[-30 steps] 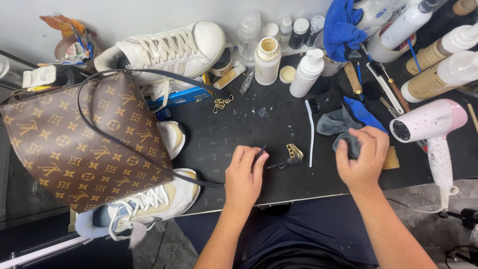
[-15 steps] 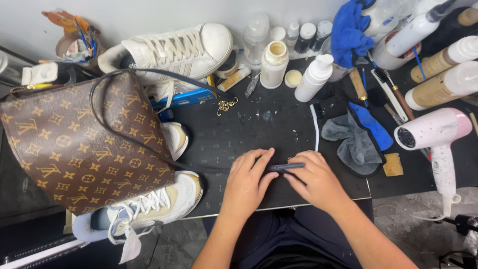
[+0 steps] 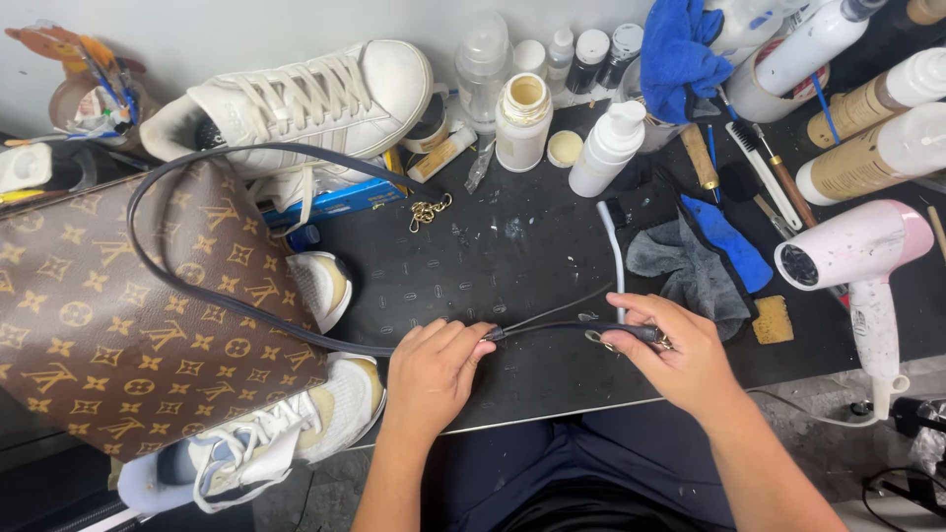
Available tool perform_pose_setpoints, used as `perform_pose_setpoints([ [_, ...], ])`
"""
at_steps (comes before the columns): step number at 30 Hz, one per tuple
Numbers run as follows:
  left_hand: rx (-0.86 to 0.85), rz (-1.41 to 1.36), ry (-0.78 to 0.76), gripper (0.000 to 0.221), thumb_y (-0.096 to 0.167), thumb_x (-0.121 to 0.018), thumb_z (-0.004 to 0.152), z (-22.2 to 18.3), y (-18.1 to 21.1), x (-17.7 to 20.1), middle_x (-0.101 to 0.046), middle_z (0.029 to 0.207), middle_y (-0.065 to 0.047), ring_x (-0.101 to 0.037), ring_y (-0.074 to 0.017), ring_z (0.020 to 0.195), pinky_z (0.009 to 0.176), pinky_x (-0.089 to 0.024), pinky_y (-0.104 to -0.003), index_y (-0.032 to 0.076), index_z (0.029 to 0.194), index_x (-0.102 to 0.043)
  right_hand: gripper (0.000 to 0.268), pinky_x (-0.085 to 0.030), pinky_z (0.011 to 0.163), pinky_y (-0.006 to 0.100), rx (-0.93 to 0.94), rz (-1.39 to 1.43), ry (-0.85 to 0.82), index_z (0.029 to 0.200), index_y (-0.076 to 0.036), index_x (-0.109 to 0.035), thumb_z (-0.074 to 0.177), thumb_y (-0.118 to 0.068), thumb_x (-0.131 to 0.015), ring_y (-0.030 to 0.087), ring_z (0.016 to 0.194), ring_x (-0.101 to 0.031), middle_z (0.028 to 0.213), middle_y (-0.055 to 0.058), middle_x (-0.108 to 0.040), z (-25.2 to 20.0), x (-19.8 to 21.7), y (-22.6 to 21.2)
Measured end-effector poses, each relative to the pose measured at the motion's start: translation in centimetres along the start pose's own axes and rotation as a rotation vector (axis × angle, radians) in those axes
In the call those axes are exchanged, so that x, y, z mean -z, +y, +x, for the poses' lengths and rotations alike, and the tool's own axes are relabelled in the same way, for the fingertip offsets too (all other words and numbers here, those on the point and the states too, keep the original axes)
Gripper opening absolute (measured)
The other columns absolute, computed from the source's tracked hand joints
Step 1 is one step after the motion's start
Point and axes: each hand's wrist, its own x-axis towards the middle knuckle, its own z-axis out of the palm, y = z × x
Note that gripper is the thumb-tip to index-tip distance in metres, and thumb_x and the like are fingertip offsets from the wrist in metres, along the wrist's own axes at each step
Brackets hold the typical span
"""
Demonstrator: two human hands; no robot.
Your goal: The person cleans a black purse strap with a cloth and a white liquid, then applies the liquid to a small blue handbag and wipes it with a cotton swab and a cloth.
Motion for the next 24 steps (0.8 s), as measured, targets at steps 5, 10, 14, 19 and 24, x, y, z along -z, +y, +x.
perform_pose_setpoints([
  [5,-0.061,-0.160,-0.092,0.017,0.023,-0.071,0.091,0.5,0.4,1.1,-0.064,0.075,-0.004,-0.059,-0.0233,0.070,0.066,-0.046,-0.036,0.006,0.096,-0.073,0.052,-0.050,0.066,0.021,0.062,-0.097,-0.036,0.130,-0.005,-0.066,0.081,-0.011,-0.080,0.009,0.080,-0.060,0.092,0.004,-0.063,0.5,2.3,-0.7],
  [10,-0.075,-0.298,-0.156,0.014,0.020,-0.069,0.092,0.8,0.4,1.8,-0.068,0.077,-0.005,-0.060,-0.0238,0.070,0.068,-0.049,-0.037,0.006,0.091,-0.071,0.058,-0.048,0.070,0.024,0.042,0.042,-0.231,0.131,-0.004,-0.064,0.078,-0.019,-0.082,0.011,0.074,-0.056,0.085,0.003,-0.059,1.6,3.3,-1.3],
  [14,-0.020,-0.334,-0.204,0.017,0.020,-0.067,0.095,1.1,0.4,1.9,-0.070,0.075,-0.002,-0.062,-0.0217,0.070,0.071,-0.051,-0.036,0.008,0.083,-0.070,0.041,-0.044,0.060,0.025,0.004,0.050,-0.277,0.112,-0.006,-0.076,0.075,-0.020,-0.084,0.011,0.065,-0.055,0.078,0.001,-0.062,1.4,3.2,-1.1],
  [19,0.157,-0.159,-0.282,0.019,0.026,-0.071,0.093,1.6,1.0,1.7,-0.071,0.075,-0.002,-0.065,-0.0231,0.080,0.083,-0.050,-0.039,0.010,0.084,-0.073,0.026,-0.047,0.064,0.025,-0.019,0.045,-0.226,0.105,-0.004,-0.076,0.081,-0.014,-0.080,0.012,0.068,-0.057,0.078,0.002,-0.064,1.1,2.8,-0.9],
  [24,0.069,-0.070,0.024,0.037,0.025,-0.075,0.087,0.5,1.7,-0.4,-0.068,0.112,-0.007,-0.062,-0.0278,0.114,0.111,-0.037,-0.054,0.007,0.119,-0.070,0.017,-0.051,0.066,0.024,-0.171,-0.009,-0.155,0.105,-0.003,-0.076,0.091,-0.012,-0.069,0.010,0.071,-0.067,0.081,0.002,-0.071,0.8,2.6,-0.5],
])
